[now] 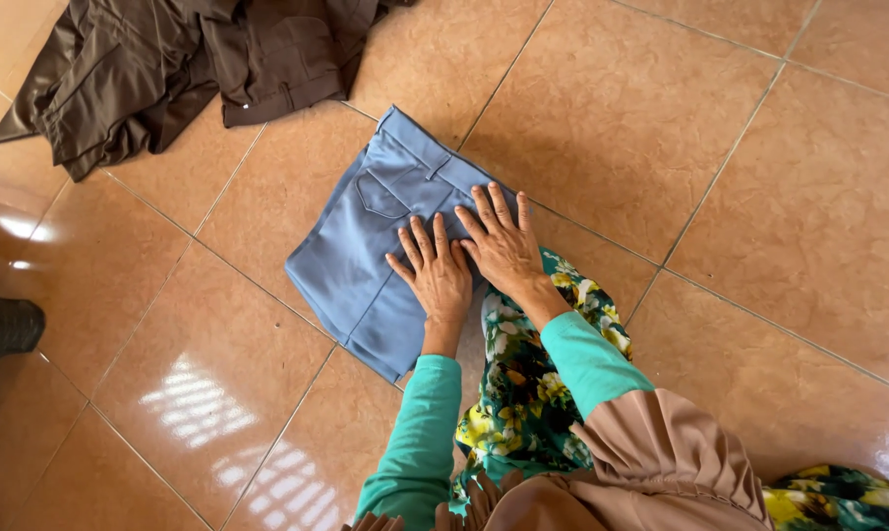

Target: Folding trousers and stacking them neatly on the floor in a factory setting.

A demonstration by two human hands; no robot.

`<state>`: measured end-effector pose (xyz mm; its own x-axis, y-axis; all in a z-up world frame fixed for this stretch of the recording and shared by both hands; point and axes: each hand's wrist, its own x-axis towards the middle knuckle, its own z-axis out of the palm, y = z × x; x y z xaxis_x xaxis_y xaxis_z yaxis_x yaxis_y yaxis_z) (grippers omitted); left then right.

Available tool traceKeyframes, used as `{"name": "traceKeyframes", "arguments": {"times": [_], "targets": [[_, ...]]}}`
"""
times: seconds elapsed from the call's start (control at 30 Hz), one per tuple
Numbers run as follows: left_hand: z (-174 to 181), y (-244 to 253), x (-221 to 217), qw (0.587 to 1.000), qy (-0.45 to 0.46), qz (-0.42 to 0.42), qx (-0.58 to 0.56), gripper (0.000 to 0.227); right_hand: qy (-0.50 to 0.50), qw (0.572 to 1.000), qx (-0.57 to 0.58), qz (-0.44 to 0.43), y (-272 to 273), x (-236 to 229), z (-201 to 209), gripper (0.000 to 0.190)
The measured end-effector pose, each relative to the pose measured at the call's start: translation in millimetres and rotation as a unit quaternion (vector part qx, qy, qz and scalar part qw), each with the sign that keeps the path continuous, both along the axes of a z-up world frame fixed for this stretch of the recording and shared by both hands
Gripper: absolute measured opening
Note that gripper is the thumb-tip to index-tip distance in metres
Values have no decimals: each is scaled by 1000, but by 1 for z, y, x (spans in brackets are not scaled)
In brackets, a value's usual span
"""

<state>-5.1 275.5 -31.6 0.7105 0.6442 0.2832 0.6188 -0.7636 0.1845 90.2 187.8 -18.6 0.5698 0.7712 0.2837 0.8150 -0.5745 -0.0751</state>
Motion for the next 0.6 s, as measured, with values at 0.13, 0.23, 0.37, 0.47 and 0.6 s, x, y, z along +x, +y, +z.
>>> {"name": "traceKeyframes", "arguments": {"times": [0.13,0.23,0.37,0.47,0.6], "targets": [[7,-9,11,999,-26,-7,21,57,-10,998,56,1,-11,5,4,56],[17,-30,28,997,-49,-41,38,58,-49,993,104,-34,-39,16,3,60],[21,-77,58,989,-72,-118,50,58,-82,979,144,-115,-98,30,-6,57],[10,-111,70,981,-68,-177,50,60,-77,972,145,-169,-141,33,-29,56],[6,-133,74,970,-60,-228,63,54,-80,961,153,-217,-169,32,-53,56]]}}
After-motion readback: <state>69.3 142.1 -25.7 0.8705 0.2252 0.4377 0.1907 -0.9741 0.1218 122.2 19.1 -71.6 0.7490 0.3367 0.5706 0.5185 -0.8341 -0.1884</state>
